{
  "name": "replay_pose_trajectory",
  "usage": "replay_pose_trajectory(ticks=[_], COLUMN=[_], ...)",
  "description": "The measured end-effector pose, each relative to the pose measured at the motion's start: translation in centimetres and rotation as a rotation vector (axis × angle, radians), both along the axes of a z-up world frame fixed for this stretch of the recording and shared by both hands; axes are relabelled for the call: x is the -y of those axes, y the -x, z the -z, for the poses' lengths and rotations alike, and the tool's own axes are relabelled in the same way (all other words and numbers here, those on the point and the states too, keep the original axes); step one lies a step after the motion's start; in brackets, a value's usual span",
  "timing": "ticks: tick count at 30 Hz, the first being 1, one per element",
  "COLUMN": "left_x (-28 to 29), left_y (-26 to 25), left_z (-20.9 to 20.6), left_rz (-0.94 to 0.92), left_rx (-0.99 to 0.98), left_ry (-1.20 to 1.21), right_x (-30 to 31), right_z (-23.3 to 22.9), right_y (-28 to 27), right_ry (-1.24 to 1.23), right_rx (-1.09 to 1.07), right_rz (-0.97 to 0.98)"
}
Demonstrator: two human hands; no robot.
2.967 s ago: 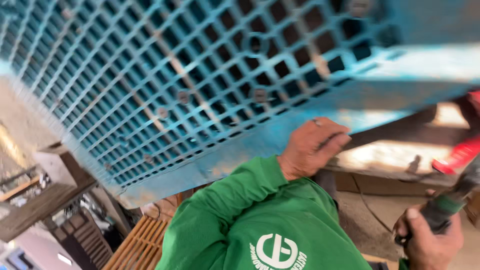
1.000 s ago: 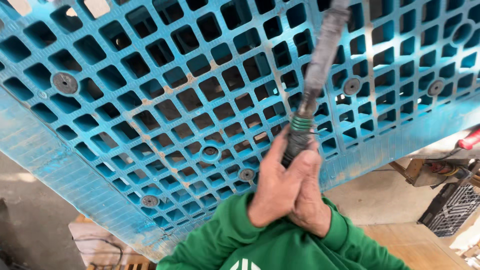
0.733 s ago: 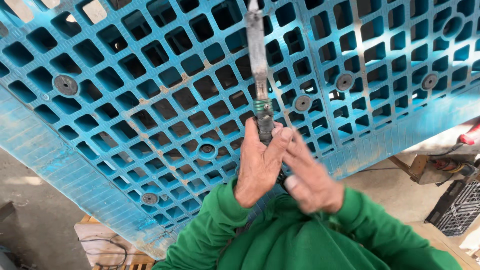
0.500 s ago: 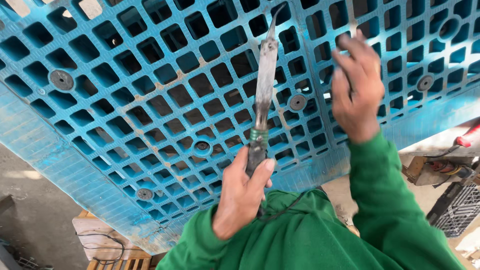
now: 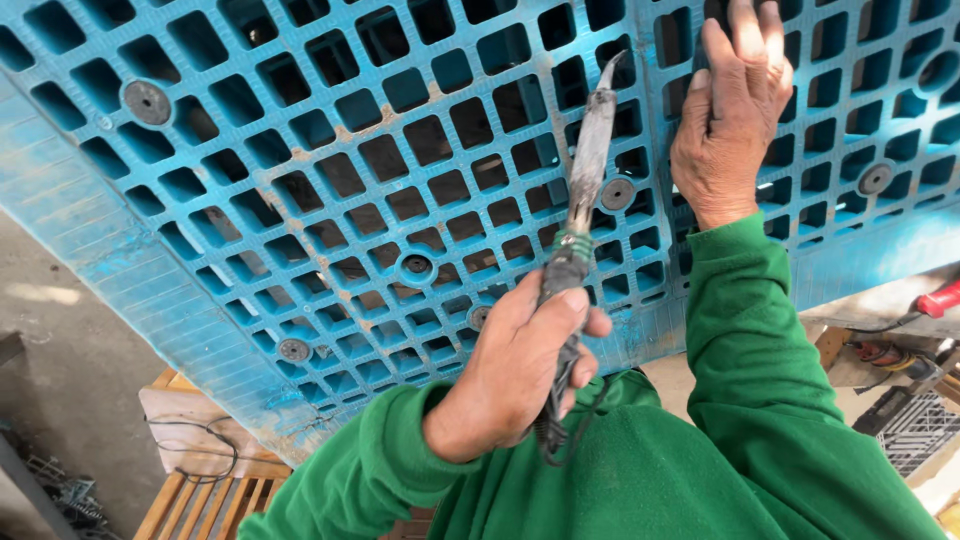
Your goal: The person repairs a blue plastic pallet by using a soldering iron to melt and fuse the plastic lattice together.
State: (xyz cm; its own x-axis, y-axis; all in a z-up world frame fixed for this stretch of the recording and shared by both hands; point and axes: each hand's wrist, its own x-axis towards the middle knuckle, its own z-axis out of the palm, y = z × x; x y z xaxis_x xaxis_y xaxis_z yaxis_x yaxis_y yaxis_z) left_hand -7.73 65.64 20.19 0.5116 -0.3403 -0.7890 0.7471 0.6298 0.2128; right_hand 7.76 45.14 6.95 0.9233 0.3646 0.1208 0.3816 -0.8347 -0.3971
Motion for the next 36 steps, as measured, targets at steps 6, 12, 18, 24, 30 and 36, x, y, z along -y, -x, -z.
replay_pose_trajectory(ticks=[6,12,18,24,30,36], left_x=[1.3,1.3,0.8,-0.5,-0.6,-0.5], left_y=[-3.2,-5.6,-7.1,-7.9,-8.1,-8.5], left_z=[-2.2,-3.3,-3.5,-3.4,-3.2,-3.3], left_rz=[-0.113,-0.066,0.005,0.087,0.09,0.097], left_rx=[-0.153,-0.229,-0.254,-0.295,-0.303,-0.29], left_ry=[0.147,0.15,0.144,0.112,0.128,0.13], right_x=[0.3,1.7,3.4,3.4,2.9,2.8], right_z=[0.1,2.0,4.3,4.3,3.5,3.2], right_y=[-0.1,0.1,0.7,0.6,0.7,1.0], right_ry=[-0.013,-0.03,-0.034,-0.032,-0.017,-0.034], right_rx=[-0.02,-0.011,-0.034,-0.037,-0.029,-0.039], right_rz=[0.0,0.011,0.016,0.017,-0.019,-0.046])
